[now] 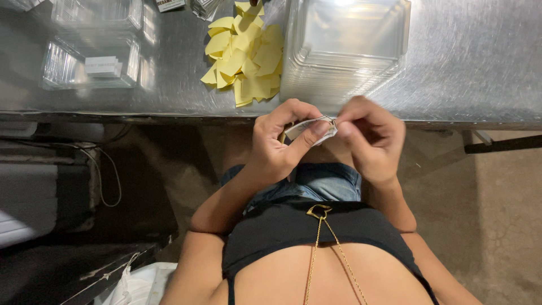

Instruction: The person peels small white labels from a stack and applies them to the lids of clear plastic food containers. The person works at a stainless steel table, handling the containers and labels by hand to create a stack of labeled items.

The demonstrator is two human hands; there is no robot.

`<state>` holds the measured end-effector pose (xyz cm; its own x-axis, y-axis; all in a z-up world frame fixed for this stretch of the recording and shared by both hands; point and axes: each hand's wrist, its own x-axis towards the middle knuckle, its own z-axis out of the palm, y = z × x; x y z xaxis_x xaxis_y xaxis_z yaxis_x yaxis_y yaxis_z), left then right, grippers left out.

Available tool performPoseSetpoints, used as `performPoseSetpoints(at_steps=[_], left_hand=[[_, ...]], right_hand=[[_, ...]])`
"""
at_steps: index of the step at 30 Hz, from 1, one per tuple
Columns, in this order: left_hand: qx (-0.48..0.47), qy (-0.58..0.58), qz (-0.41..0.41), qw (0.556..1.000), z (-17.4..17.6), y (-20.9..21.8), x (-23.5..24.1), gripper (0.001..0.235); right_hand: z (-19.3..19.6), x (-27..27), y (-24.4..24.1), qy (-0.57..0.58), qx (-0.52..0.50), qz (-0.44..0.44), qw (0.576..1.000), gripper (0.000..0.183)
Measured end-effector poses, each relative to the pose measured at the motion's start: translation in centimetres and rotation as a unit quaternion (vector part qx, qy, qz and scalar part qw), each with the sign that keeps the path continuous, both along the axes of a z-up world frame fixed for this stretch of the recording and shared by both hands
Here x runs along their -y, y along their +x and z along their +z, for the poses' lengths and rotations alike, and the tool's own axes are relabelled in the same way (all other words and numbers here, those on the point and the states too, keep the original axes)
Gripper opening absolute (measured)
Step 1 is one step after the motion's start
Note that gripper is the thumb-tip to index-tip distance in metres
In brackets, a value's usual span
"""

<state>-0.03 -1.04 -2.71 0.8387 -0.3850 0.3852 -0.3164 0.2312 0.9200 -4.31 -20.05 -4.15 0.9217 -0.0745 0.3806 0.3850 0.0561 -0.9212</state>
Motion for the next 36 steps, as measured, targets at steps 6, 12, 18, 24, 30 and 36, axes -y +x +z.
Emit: performPoseSetpoints(at_steps=[6, 12, 18, 24, 30, 36], left_hand=[[0.189, 0.107, 0.089, 0.972, 0.7, -0.1, -0.4, 0.009], [-0.234, -0.122, -0.283, 0.922, 1.2, 1.8, -1.6, 0.037], [0.0, 0.0, -0.156, 0.988, 0.2, 1.6, -0.6, 0.024], [-0.076, -0.217, -0.163, 0.959, 0.0, 3.8, 0.2, 0.016], [-0.151, -0.372, -0.167, 0.901, -0.1, 6.9, 0.1, 0.012], [0.065, -0.074, -0.039, 0.994, 1.5, 8.7, -1.5, 0.026]], right_hand=[[1.8, 0.4, -1.0, -0.118, -0.008, -0.038, 0.992, 0.011], [3.2, 1.8, -0.8, -0.099, 0.08, 0.121, 0.984, 0.009], [2.8, 0.5, -0.6, -0.244, 0.108, -0.067, 0.961, 0.018], [2.4, 0.4, 1.2, -0.268, 0.111, -0.111, 0.95, 0.019], [2.4, 1.5, 1.9, -0.209, 0.091, -0.093, 0.969, 0.016], [3.6, 2.5, 2.4, -0.107, 0.089, -0.168, 0.976, 0.008]])
